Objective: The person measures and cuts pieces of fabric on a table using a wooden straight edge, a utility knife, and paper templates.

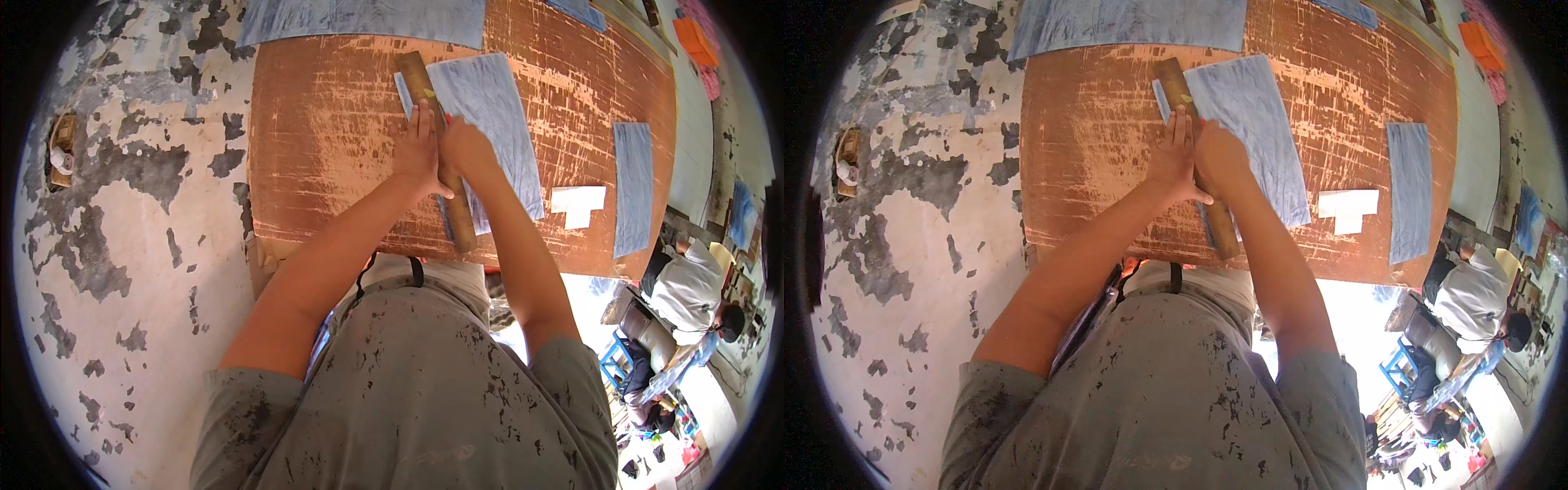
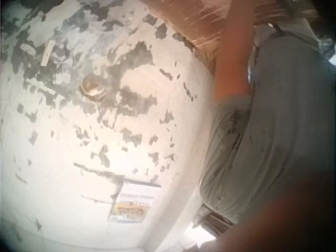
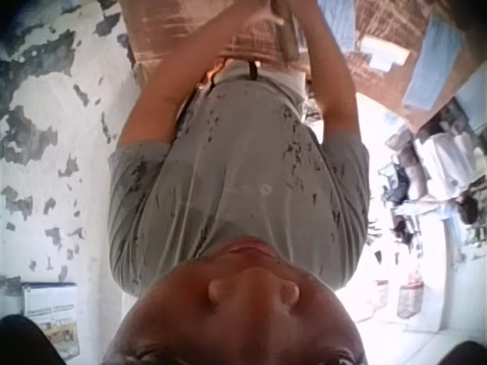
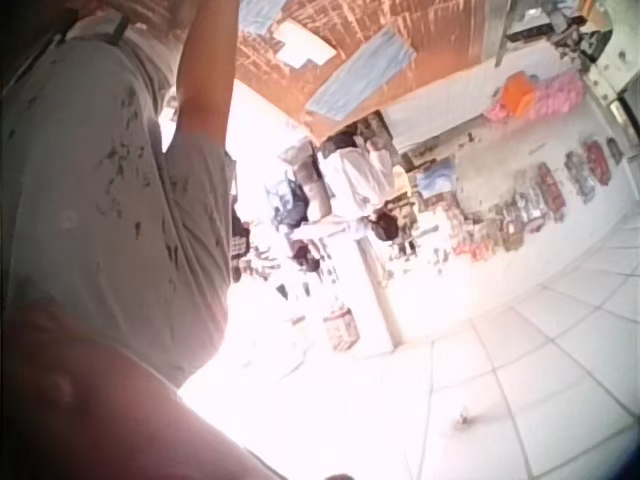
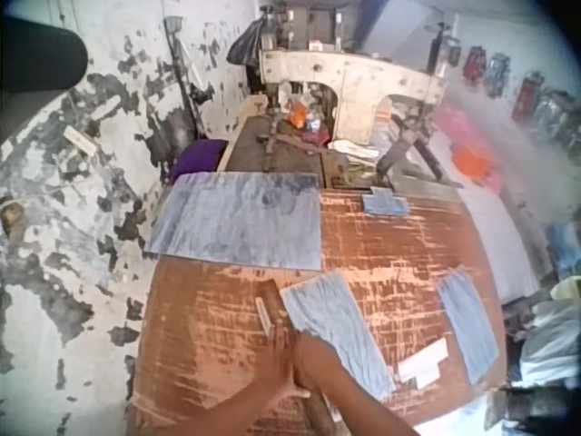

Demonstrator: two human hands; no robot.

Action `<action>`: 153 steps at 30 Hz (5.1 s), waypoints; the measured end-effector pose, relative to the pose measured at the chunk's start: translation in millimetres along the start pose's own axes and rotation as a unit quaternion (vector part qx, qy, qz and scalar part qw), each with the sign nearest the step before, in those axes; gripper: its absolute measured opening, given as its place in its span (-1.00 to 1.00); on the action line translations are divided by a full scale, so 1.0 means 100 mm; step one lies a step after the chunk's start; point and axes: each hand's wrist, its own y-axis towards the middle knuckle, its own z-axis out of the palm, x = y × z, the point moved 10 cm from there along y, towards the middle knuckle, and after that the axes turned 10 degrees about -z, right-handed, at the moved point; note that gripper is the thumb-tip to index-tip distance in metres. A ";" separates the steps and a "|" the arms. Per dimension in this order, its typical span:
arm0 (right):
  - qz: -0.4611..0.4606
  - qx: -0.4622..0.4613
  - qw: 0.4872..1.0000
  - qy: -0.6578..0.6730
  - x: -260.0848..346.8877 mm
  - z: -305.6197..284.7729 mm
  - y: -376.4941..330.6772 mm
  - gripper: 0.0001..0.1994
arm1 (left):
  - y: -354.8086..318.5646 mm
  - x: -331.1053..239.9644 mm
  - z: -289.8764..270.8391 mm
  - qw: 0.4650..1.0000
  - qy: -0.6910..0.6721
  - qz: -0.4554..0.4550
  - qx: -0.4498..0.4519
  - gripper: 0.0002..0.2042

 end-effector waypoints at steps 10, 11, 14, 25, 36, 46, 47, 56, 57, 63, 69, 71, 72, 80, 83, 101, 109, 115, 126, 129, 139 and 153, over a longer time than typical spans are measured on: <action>0.114 0.037 0.989 0.087 -0.48 0.67 -1.63 -0.70 | -0.01 0.00 -0.01 1.000 -0.015 -0.016 -0.005 0.68; 0.117 0.036 0.989 0.089 -0.51 0.72 -1.77 -0.70 | -0.01 0.01 -0.01 1.000 -0.008 -0.021 0.001 0.68; 0.095 0.045 0.991 0.077 -0.57 0.86 -2.21 -0.71 | -0.01 0.00 0.00 1.000 -0.003 -0.024 0.008 0.69; 0.112 0.110 0.986 0.048 -0.76 0.97 -2.67 -0.70 | -0.01 0.00 -0.07 1.000 0.001 -0.020 -0.008 0.70; 0.046 -0.052 0.994 0.087 -0.10 -0.27 0.35 -0.58 | -0.02 0.00 0.00 1.000 0.003 -0.002 -0.004 0.63; -0.018 -0.036 0.999 0.016 0.13 -0.23 0.86 -0.62 | -0.01 0.02 0.04 0.999 0.018 -0.015 0.029 0.63; -0.011 -0.035 0.999 0.019 0.11 -0.23 0.81 -0.61 | 0.00 0.03 0.03 0.999 0.022 -0.017 0.037 0.64; 0.019 -0.032 0.998 0.056 -0.19 0.25 -0.83 -0.68 | -0.02 0.05 -0.02 0.999 -0.037 -0.018 -0.002 0.67; 0.010 -0.037 0.997 0.063 -0.14 0.26 -1.03 -0.69 | -0.05 0.07 -0.03 0.999 -0.039 -0.018 -0.017 0.68; 0.059 0.050 0.996 0.044 -0.56 0.86 -2.01 -0.69 | -0.02 0.04 -0.01 0.999 -0.016 -0.023 0.016 0.69; 0.148 0.079 0.984 0.054 -0.86 1.23 -2.73 -0.70 | 0.02 0.03 0.01 1.000 -0.002 -0.022 0.003 0.71; 0.159 0.072 0.983 0.051 -0.85 1.23 -2.79 -0.69 | 0.01 0.01 0.03 1.000 -0.015 -0.014 -0.006 0.71; 0.169 0.067 0.982 0.049 -0.85 1.20 -2.77 -0.68 | 0.01 0.00 0.01 1.000 -0.027 -0.007 -0.012 0.72; 0.045 -0.019 0.998 0.035 -0.59 0.18 -1.42 -0.59 | -0.04 0.08 0.03 0.999 -0.029 -0.020 -0.006 0.69; 0.021 -0.097 0.993 0.068 -0.42 -0.10 -0.47 -0.61 | -0.03 0.02 -0.01 1.000 0.000 -0.014 -0.010 0.66; -0.011 -0.049 0.998 0.039 0.06 -0.16 0.64 -0.58 | -0.01 0.04 0.04 0.999 0.006 -0.017 0.040 0.65; 0.038 -0.029 0.996 0.072 -0.33 0.43 -0.89 -0.64 | -0.02 0.04 0.01 1.000 -0.014 -0.013 -0.011 0.67; 0.116 0.037 0.988 0.098 -0.54 0.73 -1.77 -0.65 | -0.02 0.04 0.01 1.000 -0.023 -0.009 -0.001 0.68; 0.158 0.044 0.983 0.078 -0.87 1.21 -2.63 -0.71 | -0.02 0.07 -0.03 1.000 -0.025 -0.013 0.009 0.66; 0.152 0.049 0.984 0.075 -0.87 1.27 -2.76 -0.71 | -0.05 0.05 -0.03 1.000 -0.025 -0.011 0.004 0.67; 0.085 0.109 0.990 0.039 -0.50 0.29 -1.99 -0.62 | -0.06 0.09 -0.03 0.999 -0.044 -0.013 -0.023 0.70; -0.085 -0.054 0.995 -0.005 -0.07 0.00 1.21 -0.58 | -0.01 -0.01 0.04 0.999 0.020 -0.004 0.041 0.66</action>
